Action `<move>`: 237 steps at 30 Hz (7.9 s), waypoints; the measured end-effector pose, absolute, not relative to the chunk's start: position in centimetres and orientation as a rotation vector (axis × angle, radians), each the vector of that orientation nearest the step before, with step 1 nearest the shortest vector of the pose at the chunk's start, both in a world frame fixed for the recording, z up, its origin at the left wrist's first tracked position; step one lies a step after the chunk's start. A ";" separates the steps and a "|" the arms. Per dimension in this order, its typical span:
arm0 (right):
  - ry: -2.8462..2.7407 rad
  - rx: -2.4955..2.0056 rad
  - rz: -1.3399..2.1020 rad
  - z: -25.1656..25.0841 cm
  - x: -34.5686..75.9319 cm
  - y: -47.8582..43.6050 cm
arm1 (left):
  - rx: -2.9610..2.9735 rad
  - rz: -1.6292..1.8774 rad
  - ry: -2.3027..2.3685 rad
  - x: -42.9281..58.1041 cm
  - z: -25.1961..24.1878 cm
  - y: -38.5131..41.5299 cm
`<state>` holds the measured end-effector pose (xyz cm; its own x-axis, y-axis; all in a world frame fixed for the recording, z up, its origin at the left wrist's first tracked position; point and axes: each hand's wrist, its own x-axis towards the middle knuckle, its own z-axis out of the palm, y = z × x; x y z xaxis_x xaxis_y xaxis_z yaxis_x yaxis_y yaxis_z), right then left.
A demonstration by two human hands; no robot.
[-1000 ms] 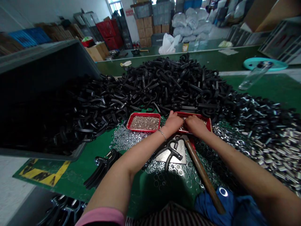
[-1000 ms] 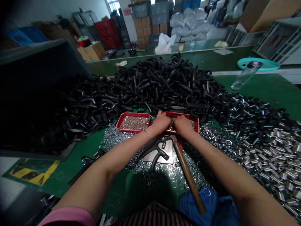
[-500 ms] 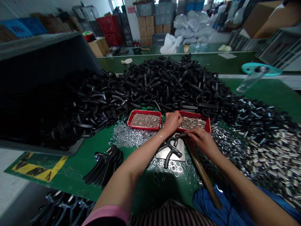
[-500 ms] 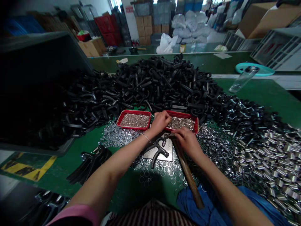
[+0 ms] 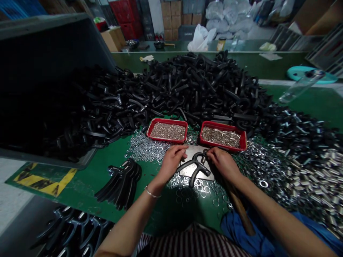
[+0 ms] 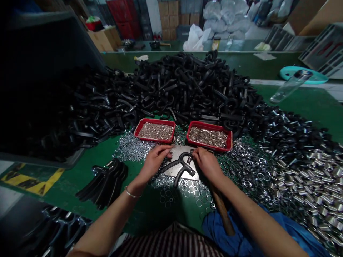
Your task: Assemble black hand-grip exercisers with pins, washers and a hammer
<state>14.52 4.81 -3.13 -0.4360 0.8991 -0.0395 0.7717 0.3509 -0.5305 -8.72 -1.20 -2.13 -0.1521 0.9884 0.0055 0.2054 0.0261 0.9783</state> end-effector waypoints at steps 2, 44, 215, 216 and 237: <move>-2.449 -1.574 0.585 -3.1 14.2 4.7 | 1.183 1.213 1.451 -8.8 -2.3 -2.0; -1.998 -1.588 1.236 -1.4 22.9 -0.4 | 2.352 0.381 1.779 -3.3 -2.9 -5.7; -2.529 -1.506 0.702 1.1 18.7 -0.9 | 1.769 0.661 2.084 -17.0 2.1 8.6; -2.560 -1.518 0.740 0.4 19.0 -0.5 | 1.671 0.759 1.969 -16.2 2.6 7.6; -1.880 -1.528 1.305 -1.4 21.5 -1.8 | 1.669 0.883 1.547 -5.3 -5.0 4.9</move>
